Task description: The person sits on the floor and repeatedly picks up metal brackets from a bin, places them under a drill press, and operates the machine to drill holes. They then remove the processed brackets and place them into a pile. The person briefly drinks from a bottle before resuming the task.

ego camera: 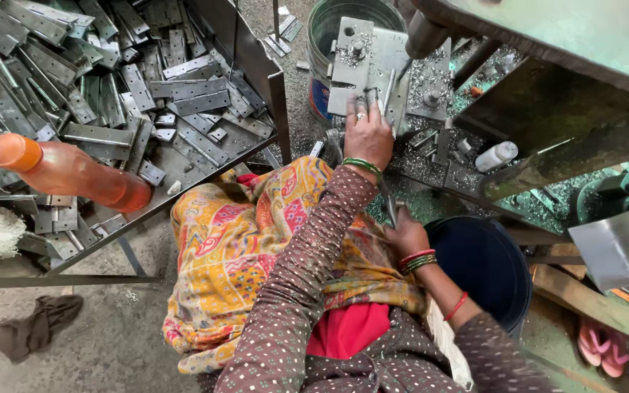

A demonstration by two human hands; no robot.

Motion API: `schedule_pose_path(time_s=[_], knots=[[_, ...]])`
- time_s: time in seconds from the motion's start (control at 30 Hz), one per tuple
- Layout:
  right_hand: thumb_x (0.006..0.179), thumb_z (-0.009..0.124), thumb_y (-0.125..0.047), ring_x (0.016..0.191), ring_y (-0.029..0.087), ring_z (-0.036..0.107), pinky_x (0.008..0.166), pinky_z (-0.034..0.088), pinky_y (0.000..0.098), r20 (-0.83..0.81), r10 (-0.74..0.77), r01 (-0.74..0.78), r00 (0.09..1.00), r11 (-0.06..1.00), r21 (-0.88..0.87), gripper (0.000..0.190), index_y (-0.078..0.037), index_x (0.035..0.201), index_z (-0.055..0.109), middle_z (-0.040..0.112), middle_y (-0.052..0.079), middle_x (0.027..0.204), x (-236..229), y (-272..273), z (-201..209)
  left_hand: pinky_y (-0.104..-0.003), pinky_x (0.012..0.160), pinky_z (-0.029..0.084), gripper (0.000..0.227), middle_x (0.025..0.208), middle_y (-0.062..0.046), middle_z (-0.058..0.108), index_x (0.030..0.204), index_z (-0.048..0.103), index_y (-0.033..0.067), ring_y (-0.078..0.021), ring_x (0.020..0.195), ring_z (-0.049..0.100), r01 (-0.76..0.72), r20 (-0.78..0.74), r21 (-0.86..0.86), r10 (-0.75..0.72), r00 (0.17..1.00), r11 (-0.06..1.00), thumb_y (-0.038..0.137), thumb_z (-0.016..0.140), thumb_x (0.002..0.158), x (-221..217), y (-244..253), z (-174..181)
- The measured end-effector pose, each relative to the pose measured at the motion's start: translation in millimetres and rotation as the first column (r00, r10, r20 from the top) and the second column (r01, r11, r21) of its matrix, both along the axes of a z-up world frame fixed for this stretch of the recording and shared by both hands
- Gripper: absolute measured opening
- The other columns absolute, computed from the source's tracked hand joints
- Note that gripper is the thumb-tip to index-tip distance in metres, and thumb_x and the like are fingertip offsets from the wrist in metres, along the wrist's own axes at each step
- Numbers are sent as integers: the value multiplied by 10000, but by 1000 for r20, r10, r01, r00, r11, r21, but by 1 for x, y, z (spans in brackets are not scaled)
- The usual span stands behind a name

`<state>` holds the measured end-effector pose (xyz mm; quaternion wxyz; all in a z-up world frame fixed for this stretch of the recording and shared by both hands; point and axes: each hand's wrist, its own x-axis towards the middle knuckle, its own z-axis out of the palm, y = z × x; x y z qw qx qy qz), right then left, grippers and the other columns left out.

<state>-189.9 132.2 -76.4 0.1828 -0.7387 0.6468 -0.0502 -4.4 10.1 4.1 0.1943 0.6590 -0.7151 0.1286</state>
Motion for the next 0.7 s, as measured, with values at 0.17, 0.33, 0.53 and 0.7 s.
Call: schedule_pose_path(time_s=[0.17, 0.33, 0.53, 0.7], knots=[[882, 710, -462, 754, 430, 705, 657, 548, 514, 28, 54, -55, 998, 998, 31, 568, -31, 1214, 545, 717, 240, 814, -5, 9, -21, -544, 1264, 188, 266, 1349, -186, 652, 1051, 751, -10, -346, 1224, 653, 30, -61, 43, -27, 998, 999, 152, 553, 981, 7, 13, 0], [844, 722, -585, 753, 375, 741, 669, 578, 477, -52, 65, -52, 997, 974, 221, 644, -15, 1099, 564, 738, 194, 846, -5, -42, 48, -543, 1215, 181, 297, 1445, -218, 565, 1001, 763, 70, -372, 1263, 622, -31, 43, 44, 29, 999, 999, 240, 521, 971, 5, -15, -2], [904, 676, -574, 693, 368, 748, 636, 597, 475, -93, -4, 24, 996, 977, 212, 606, -3, 1079, 574, 733, 208, 795, 4, -13, 32, -567, 1220, 153, 460, 1357, -271, 582, 1361, 675, 106, -398, 1172, 643, -40, -46, -39, 38, 998, 998, 149, 527, 928, -4, -46, -13], [898, 657, -418, 740, 475, 686, 650, 533, 559, 135, -3, 6, 991, 1000, -24, 476, -35, 1166, 571, 702, 264, 811, 4, 14, -19, -541, 1253, 167, 316, 1442, -197, 580, 1198, 728, 33, -342, 1284, 616, -54, 37, 68, 52, 998, 996, 212, 566, 994, 1, -18, -15]])
